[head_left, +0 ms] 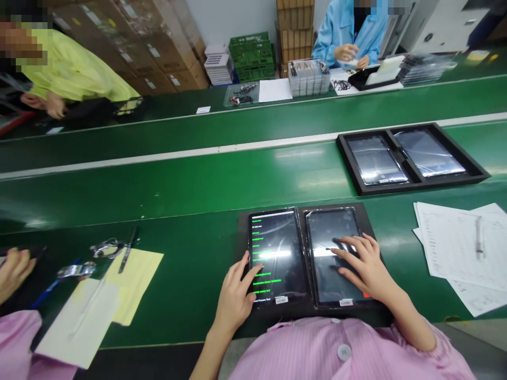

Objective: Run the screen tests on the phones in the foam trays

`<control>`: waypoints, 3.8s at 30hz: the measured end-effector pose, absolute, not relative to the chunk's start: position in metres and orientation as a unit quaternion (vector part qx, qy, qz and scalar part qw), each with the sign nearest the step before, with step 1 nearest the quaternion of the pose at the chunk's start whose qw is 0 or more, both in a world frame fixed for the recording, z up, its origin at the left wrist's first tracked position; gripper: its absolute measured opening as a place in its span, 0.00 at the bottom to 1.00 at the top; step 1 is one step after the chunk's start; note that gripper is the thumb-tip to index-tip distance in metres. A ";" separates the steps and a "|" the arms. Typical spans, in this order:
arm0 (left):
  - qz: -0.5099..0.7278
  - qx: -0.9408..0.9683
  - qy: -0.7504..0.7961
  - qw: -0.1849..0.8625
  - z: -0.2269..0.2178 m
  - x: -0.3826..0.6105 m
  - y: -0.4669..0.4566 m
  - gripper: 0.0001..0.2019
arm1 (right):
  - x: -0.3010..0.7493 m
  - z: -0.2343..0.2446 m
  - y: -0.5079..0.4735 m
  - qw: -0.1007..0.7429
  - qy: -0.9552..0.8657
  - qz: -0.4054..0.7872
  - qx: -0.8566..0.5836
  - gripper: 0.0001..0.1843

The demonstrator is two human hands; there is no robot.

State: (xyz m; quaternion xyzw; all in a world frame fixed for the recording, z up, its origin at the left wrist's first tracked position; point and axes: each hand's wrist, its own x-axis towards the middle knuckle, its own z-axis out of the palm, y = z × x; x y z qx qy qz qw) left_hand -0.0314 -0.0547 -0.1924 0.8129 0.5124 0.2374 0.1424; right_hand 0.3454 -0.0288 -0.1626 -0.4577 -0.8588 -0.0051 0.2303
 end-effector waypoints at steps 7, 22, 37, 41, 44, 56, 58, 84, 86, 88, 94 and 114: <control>0.317 0.746 0.549 0.207 -0.190 -0.028 -0.052 0.42 | 0.347 -0.167 -0.027 0.213 -0.861 0.010 -0.462 0.21; 0.197 0.795 0.561 0.124 -0.190 -0.022 -0.045 0.32 | 0.384 -0.171 0.011 0.299 -0.802 0.095 -0.509 0.23; 0.084 0.912 0.397 0.062 -0.164 0.055 0.081 0.36 | 0.382 -0.206 0.075 0.413 -0.716 0.111 -0.551 0.31; 0.087 0.931 0.354 0.025 -0.165 0.075 0.067 0.41 | 0.383 -0.206 0.074 0.428 -0.712 0.132 -0.541 0.32; 0.101 0.933 0.346 0.019 -0.165 0.076 0.059 0.38 | 0.382 -0.205 0.075 0.439 -0.712 0.149 -0.527 0.34; 0.101 0.910 0.394 0.076 -0.150 0.073 0.060 0.28 | 0.382 -0.200 0.070 0.499 -0.659 0.185 -0.532 0.33; 0.127 0.885 0.443 0.063 -0.145 0.066 0.065 0.25 | 0.382 -0.201 0.070 0.498 -0.655 0.175 -0.540 0.32; 0.008 0.887 0.427 0.175 -0.144 0.076 0.150 0.23 | 0.376 -0.199 0.070 0.504 -0.659 0.137 -0.542 0.28; 0.006 0.886 0.434 0.164 -0.144 0.076 0.151 0.25 | 0.376 -0.199 0.070 0.506 -0.660 0.135 -0.539 0.27; 0.009 0.884 0.441 0.156 -0.144 0.075 0.151 0.27 | 0.375 -0.198 0.069 0.507 -0.664 0.130 -0.535 0.27; 0.036 0.880 0.446 0.157 -0.138 0.070 0.149 0.32 | 0.374 -0.196 0.067 0.458 -0.643 0.108 -0.604 0.24; -0.056 0.917 0.375 0.126 -0.126 0.078 0.122 0.20 | 0.377 -0.187 0.059 0.523 -0.538 0.341 -0.567 0.34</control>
